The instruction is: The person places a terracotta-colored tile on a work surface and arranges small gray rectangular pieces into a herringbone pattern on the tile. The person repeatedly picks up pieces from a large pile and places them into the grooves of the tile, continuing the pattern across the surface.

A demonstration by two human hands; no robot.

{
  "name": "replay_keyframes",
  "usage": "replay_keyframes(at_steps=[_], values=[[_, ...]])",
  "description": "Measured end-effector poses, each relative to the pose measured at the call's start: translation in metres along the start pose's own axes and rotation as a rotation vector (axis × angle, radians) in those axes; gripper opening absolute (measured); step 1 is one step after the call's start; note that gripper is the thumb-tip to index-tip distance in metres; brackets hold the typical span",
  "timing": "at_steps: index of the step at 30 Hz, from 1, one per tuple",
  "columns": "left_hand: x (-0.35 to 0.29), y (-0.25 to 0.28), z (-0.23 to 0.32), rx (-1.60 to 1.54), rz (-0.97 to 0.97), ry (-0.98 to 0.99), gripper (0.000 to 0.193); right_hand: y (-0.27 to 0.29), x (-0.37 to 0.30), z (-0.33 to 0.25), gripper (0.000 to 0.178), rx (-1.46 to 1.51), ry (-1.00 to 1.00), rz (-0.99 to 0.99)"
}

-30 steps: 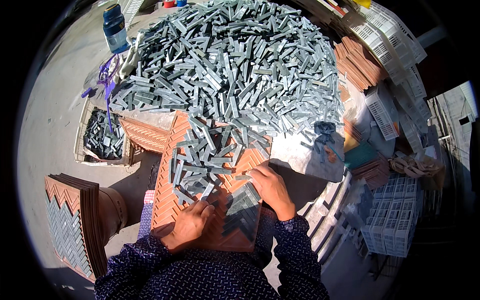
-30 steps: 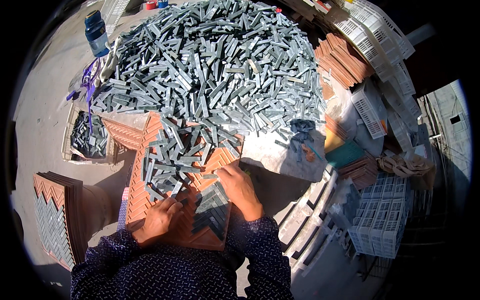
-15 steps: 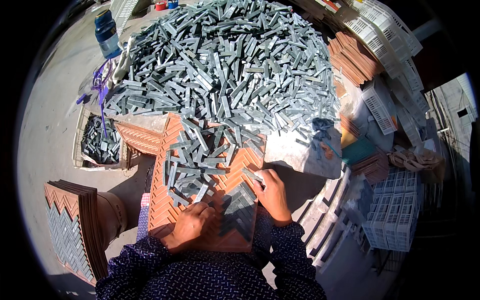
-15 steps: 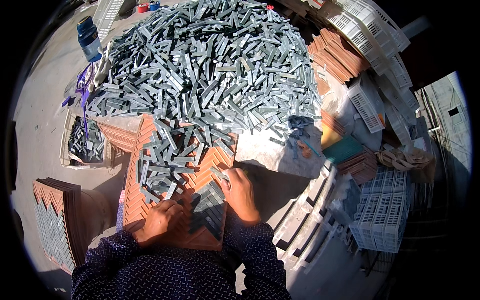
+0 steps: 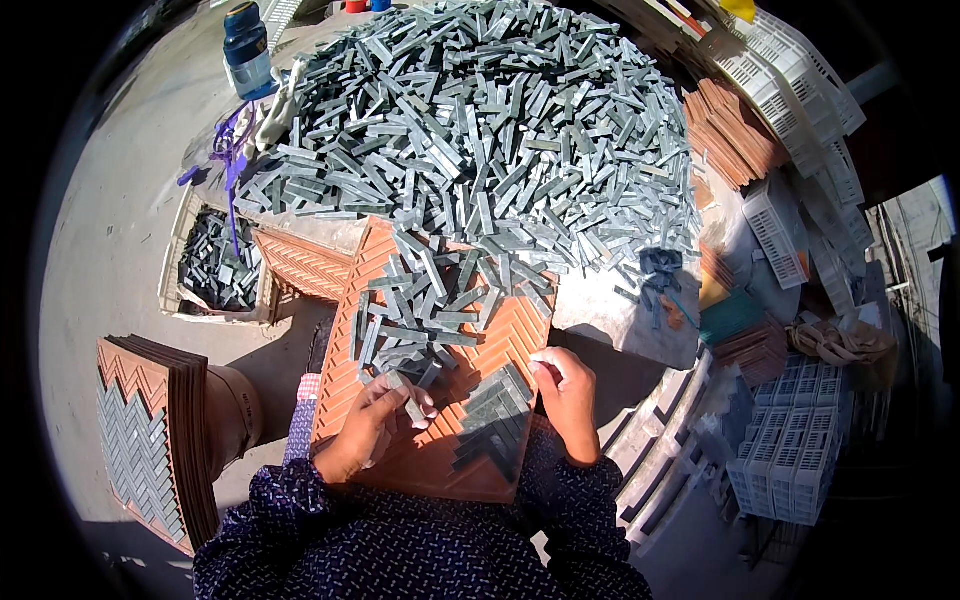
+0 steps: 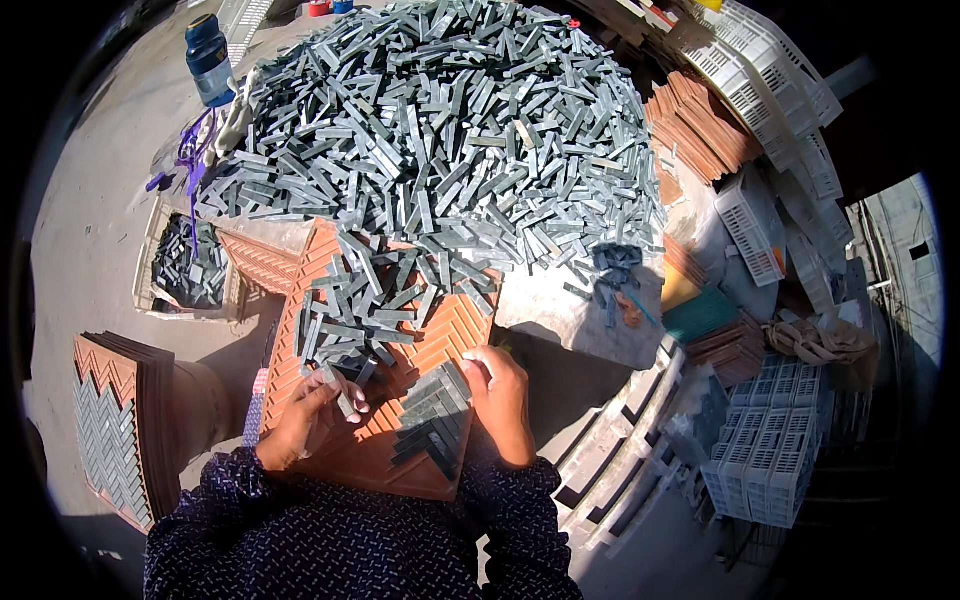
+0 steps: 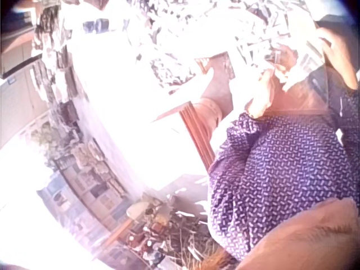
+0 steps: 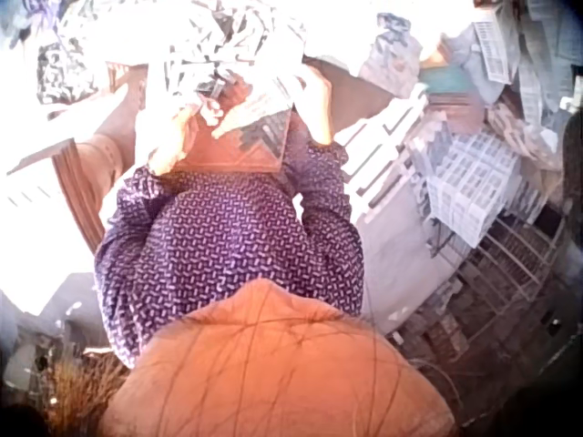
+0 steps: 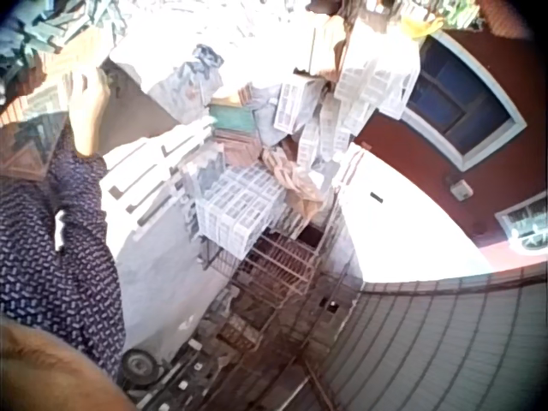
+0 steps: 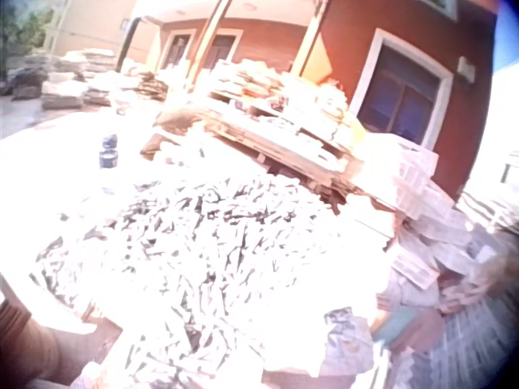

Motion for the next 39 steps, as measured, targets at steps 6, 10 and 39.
replay_keyframes(at_steps=[6, 10, 39], values=[[-0.002, 0.015, -0.003, 0.155, -0.015, 0.002, 0.011, -0.003, -0.014, 0.015, 0.009, -0.041, 0.039, -0.112], [-0.005, 0.012, -0.015, 0.252, -0.081, 0.032, 0.016, -0.009, -0.025, 0.026, 0.012, -0.048, 0.016, -0.187], [-0.021, -0.030, -0.045, 0.422, -0.296, -0.028, 0.022, -0.007, -0.032, -0.033, 0.012, 0.133, -0.080, -0.435]])
Point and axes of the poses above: each hand's wrist, its own x-axis towards the middle knuckle, its own y-axis out of the back of the hand, z = x × y, the point moved 7 cm from there along x, towards the middle knuckle, and after that the axes turned 15 degrees about z, right-handed, at the moved point
